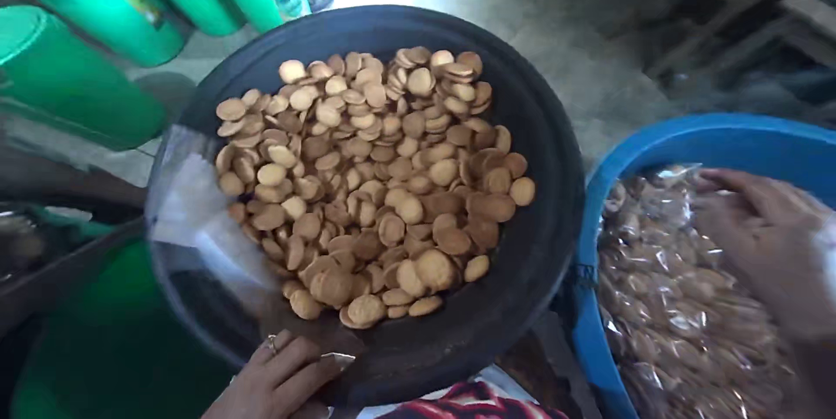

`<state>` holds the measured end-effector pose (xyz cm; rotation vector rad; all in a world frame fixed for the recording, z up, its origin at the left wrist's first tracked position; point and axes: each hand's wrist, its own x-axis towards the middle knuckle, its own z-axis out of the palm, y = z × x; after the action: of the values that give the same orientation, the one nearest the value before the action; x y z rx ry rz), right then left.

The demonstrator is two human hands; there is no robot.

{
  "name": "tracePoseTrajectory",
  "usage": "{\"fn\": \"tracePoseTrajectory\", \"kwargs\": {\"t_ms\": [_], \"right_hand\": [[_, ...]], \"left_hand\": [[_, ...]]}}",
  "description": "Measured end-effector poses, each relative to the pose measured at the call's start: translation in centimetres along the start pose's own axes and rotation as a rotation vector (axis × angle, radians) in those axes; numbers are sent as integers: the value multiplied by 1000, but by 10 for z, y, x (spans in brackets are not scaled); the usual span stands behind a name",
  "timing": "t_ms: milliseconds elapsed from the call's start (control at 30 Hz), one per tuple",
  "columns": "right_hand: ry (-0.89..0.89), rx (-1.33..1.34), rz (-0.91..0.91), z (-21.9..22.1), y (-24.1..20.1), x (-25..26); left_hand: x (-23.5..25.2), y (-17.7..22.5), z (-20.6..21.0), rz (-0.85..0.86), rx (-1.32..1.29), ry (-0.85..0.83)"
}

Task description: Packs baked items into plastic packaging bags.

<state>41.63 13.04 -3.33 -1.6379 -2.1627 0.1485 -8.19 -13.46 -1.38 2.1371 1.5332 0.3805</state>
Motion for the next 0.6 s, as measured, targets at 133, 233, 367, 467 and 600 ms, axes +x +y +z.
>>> {"fn": "tracePoseTrajectory", "kwargs": {"t_ms": [133, 233, 367, 467, 600], "right_hand": [[-215, 116, -535, 31, -138, 33], [-607, 9, -590, 62, -207, 56], [-905, -327, -359, 110, -279, 80], [-950, -415, -339, 140, -303, 70], [-936, -256, -431, 136, -296, 64]], "left_hand": [[-18, -13, -16, 12, 187, 90], [-26, -9, -37, -122, 335, 45], [-24, -11, -22, -161, 408, 216], [-16, -13, -3, -123, 308, 357], [-6, -7, 0, -119, -48, 393]]}}
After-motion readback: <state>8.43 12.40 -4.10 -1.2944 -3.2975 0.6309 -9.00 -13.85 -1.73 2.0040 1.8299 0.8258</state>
